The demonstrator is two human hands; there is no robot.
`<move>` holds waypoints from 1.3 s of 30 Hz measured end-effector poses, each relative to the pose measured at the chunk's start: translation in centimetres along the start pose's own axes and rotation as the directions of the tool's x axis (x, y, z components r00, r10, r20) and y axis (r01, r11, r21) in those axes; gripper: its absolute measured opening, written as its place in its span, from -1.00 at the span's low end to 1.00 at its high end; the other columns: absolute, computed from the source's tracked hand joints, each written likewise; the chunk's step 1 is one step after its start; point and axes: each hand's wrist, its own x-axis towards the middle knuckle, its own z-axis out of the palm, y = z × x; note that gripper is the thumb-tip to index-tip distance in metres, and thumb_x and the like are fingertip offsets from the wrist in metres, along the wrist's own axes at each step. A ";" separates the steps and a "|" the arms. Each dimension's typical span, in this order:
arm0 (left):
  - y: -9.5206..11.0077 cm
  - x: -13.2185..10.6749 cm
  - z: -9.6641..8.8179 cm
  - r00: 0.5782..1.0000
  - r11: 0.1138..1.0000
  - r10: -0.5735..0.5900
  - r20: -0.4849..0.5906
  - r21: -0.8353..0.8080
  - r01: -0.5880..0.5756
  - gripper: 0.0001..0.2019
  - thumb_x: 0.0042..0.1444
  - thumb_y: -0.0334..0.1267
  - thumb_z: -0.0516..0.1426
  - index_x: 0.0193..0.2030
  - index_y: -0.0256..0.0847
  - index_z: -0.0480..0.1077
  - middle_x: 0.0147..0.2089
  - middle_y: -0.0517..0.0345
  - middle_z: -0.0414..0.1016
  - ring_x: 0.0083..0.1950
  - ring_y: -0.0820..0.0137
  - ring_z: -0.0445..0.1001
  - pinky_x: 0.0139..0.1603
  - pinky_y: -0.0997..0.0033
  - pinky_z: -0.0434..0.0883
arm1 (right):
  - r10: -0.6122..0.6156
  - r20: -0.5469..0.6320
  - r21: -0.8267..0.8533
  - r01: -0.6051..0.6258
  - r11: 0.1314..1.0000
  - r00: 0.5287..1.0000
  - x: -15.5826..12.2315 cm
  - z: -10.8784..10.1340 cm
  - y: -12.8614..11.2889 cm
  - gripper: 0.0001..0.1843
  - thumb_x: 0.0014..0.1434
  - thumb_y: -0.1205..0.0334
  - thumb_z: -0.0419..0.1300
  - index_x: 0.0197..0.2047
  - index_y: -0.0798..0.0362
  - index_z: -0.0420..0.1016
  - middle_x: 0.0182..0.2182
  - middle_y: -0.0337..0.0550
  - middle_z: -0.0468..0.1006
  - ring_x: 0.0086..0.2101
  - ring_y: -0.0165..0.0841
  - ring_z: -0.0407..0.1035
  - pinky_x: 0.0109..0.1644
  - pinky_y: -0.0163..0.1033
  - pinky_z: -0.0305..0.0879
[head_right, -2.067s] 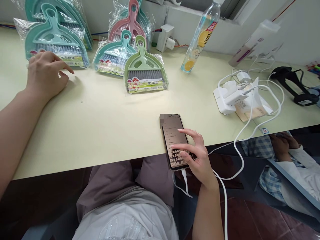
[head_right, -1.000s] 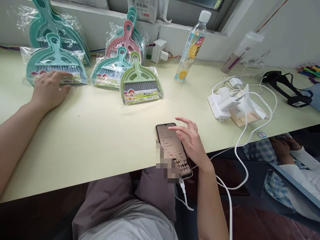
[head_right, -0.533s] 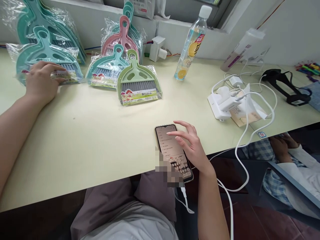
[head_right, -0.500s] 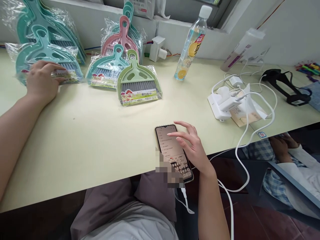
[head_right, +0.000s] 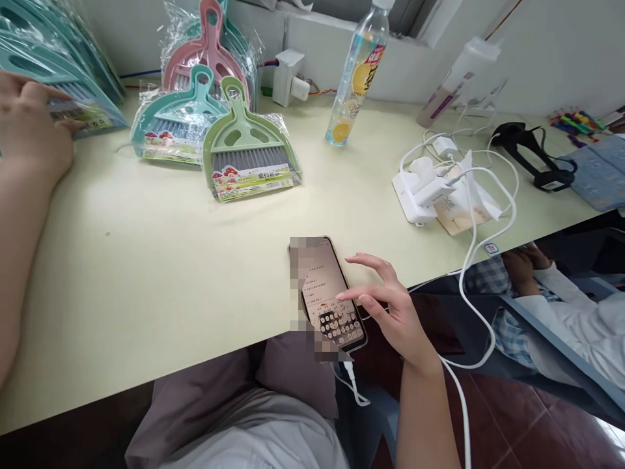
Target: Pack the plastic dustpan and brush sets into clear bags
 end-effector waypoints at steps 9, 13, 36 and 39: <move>0.9 -1.4 -1.4 0.994 0.996 0.073 -0.080 -0.051 -0.077 -0.54 0.35 -0.01 -0.32 0.22 -0.04 0.16 0.23 0.26 0.00 0.31 0.34 0.09 0.38 0.02 0.25 | -0.011 -0.019 0.092 0.013 0.996 1.000 -1.1 -0.6 1.0 -0.58 0.35 0.12 0.05 -0.44 -0.18 0.67 0.01 -0.21 0.46 0.21 -0.14 0.23 0.35 -0.01 0.07; 1.5 -2.1 -2.4 0.967 0.983 0.178 -0.182 -0.004 -0.182 -0.64 0.38 -0.18 -0.27 0.20 -0.09 0.13 0.20 0.21 0.02 0.28 0.37 0.09 0.35 0.03 0.29 | -0.003 0.010 0.132 0.002 0.991 1.000 -1.3 -1.2 1.7 -0.52 0.36 0.13 0.03 -0.50 -0.18 0.66 -0.03 -0.21 0.44 0.18 -0.16 0.23 0.36 -0.05 0.03; 2.2 -2.2 -2.9 0.933 0.905 0.156 -0.326 -0.331 -0.267 -0.70 0.29 -0.03 -0.08 0.06 -0.09 0.17 0.16 0.01 0.23 0.23 0.19 0.17 0.23 0.03 0.11 | -0.050 0.140 0.060 0.042 0.997 0.989 -1.2 -0.3 0.3 -0.62 0.34 0.14 0.06 -0.37 -0.27 0.68 0.11 -0.31 0.37 0.25 -0.18 0.13 0.39 -0.06 -0.02; 2.2 -2.2 -2.8 0.926 0.905 0.145 -0.347 -0.332 -0.266 -0.73 0.29 -0.04 -0.08 0.03 -0.11 0.16 0.13 -0.01 0.25 0.20 0.19 0.19 0.21 0.04 0.12 | -0.040 0.174 -0.012 0.042 0.999 0.984 -1.2 0.1 -0.1 -0.67 0.34 0.14 0.08 -0.29 -0.29 0.68 0.18 -0.32 0.31 0.29 -0.16 0.05 0.40 -0.03 -0.06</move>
